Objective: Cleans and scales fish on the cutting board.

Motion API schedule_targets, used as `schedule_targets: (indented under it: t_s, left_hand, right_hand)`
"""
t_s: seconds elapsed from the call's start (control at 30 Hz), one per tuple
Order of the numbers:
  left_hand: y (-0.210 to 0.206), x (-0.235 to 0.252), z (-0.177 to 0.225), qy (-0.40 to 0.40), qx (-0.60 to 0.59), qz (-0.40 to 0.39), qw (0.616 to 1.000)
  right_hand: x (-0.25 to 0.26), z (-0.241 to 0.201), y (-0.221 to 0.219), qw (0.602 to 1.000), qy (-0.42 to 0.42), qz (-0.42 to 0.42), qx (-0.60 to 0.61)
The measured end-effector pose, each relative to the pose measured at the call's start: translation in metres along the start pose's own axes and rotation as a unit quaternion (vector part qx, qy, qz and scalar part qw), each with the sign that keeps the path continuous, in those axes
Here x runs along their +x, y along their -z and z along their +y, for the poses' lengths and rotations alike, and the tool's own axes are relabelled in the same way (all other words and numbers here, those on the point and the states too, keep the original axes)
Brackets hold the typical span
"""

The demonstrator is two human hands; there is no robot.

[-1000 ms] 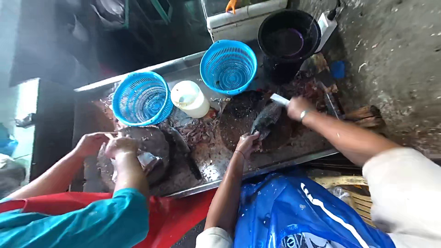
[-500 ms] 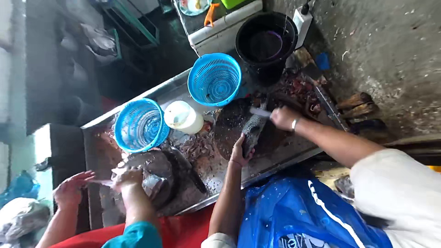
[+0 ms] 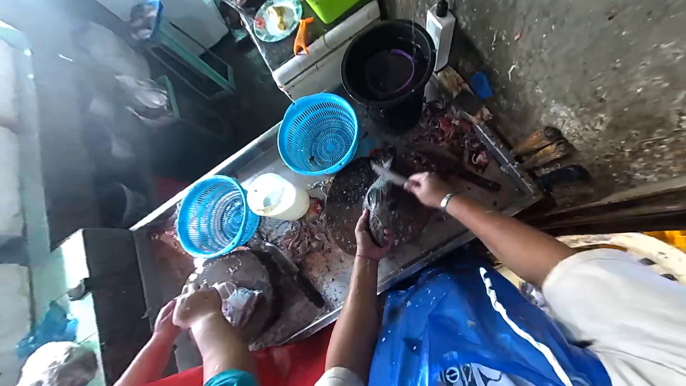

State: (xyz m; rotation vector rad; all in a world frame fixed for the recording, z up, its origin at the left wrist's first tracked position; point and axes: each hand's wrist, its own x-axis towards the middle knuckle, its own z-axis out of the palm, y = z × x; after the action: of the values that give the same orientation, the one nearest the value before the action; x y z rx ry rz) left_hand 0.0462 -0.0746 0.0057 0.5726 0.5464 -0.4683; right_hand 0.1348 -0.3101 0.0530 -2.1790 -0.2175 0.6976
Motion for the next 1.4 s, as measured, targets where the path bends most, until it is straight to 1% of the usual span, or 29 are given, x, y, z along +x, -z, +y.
schedule_targets:
  t_s: [0.07,0.13,0.17,0.2,0.27,0.33,0.4,0.47,0.5,0.57,0.6,0.63,0.67,0.7,0.73,0.77,0.8,0.83,0.87,0.93,0.97,1.0,1.07,1.1,1.13,1.23,1.3,1.33,1.4]
  left_hand:
    - [-0.002,0.001,0.004,-0.009,0.011,0.009,1.000]
    - [-0.005,-0.002,0.005,-0.017,0.007,0.021,1.000]
    - [-0.011,-0.003,0.002,-0.023,0.014,0.034,0.999]
    - [-0.018,-0.004,-0.002,-0.024,0.023,0.043,0.999]
    - [-0.037,0.002,-0.008,-0.041,0.046,0.048,0.997]
    - [-0.041,0.001,-0.010,-0.054,0.054,0.059,0.995]
    - [-0.042,0.001,-0.002,-0.049,0.045,0.054,0.996]
    - [-0.041,-0.004,-0.004,-0.028,0.053,0.045,0.997]
    - [-0.042,-0.006,-0.004,-0.025,0.064,0.045,0.997]
    - [-0.044,-0.008,0.015,-0.058,0.133,0.060,0.988]
    - [-0.042,-0.016,0.023,-0.090,0.233,0.091,0.964]
    - [-0.042,-0.022,0.032,-0.134,0.386,0.139,0.902]
    - [-0.043,-0.028,0.040,-0.179,0.551,0.180,0.795]
    - [-0.040,-0.033,0.043,-0.206,0.677,0.208,0.675]
    - [-0.030,-0.034,0.041,-0.201,0.755,0.226,0.582]
    - [-0.016,-0.031,0.037,-0.171,0.796,0.246,0.526]
    - [-0.003,-0.023,0.033,-0.137,0.811,0.268,0.501]
    - [0.006,-0.012,0.032,-0.118,0.807,0.286,0.503]
    - [0.010,-0.002,0.033,-0.111,0.796,0.300,0.513]
    - [0.011,0.006,0.029,-0.091,0.763,0.321,0.554]
    - [0.009,0.012,0.028,-0.087,0.724,0.326,0.602]
    - [0.007,0.018,0.029,-0.087,0.661,0.324,0.671]
    - [0.004,0.028,0.032,-0.087,0.469,0.290,0.830]
    - [0.004,0.029,0.031,-0.080,0.379,0.269,0.882]
    - [0.004,0.028,0.030,-0.074,0.315,0.254,0.912]
    - [0.023,0.008,0.039,-0.050,0.273,0.196,0.941]
    - [0.036,-0.006,0.038,-0.028,0.271,0.157,0.949]
    - [0.042,-0.014,0.034,-0.022,0.262,0.154,0.952]
    - [0.047,-0.021,0.031,-0.025,0.228,0.178,0.957]
  right_hand:
    - [-0.020,0.024,-0.025,0.999,0.031,0.011,0.001]
    - [-0.053,0.026,0.006,0.997,0.068,-0.031,-0.010]
    - [-0.061,0.014,0.021,0.997,0.074,-0.018,-0.019]
    - [-0.062,0.000,0.022,0.997,0.074,0.027,-0.014]
    - [-0.050,-0.024,-0.003,0.992,0.057,0.116,0.007]
    - [-0.061,-0.020,-0.039,0.995,0.062,0.076,0.021]
    - [-0.076,-0.014,-0.026,0.997,0.069,0.018,0.035]
    - [-0.079,-0.009,-0.028,0.996,0.052,0.059,0.033]
    - [-0.081,-0.015,-0.033,0.997,0.042,0.054,0.042]
    - [-0.089,-0.036,-0.020,0.994,0.092,0.003,0.053]
    - [-0.103,-0.036,-0.013,0.989,0.137,0.028,0.045]
    - [-0.114,-0.027,-0.006,0.979,0.176,0.099,0.025]
    - [-0.115,-0.009,0.001,0.964,0.196,0.181,-0.015]
    - [-0.108,0.018,0.007,0.953,0.186,0.229,-0.075]
    - [-0.098,0.049,0.008,0.955,0.140,0.224,-0.133]
    - [-0.086,0.075,0.005,0.966,0.072,0.185,-0.169]
    - [-0.074,0.086,0.003,0.973,0.014,0.153,-0.173]
    - [-0.062,0.081,0.008,0.974,-0.006,0.145,-0.175]
    - [-0.047,0.063,0.017,0.974,0.007,0.150,-0.168]
    - [-0.018,0.011,0.032,0.975,0.050,0.147,-0.160]
    - [0.005,-0.013,0.041,0.973,0.057,0.137,-0.178]
    - [0.032,-0.033,0.050,0.971,0.054,0.122,-0.197]
    - [0.088,-0.060,0.058,0.971,0.022,0.094,-0.218]
    - [0.106,-0.064,0.051,0.973,0.002,0.079,-0.219]
    - [0.113,-0.064,0.036,0.973,-0.010,0.054,-0.222]
    - [0.070,-0.063,-0.029,0.977,0.040,-0.065,-0.200]
    - [0.065,-0.065,-0.016,0.978,0.024,-0.128,-0.165]
    - [0.078,-0.067,-0.003,0.976,-0.002,-0.130,-0.172]
    - [0.105,-0.065,0.004,0.973,-0.025,-0.074,-0.217]
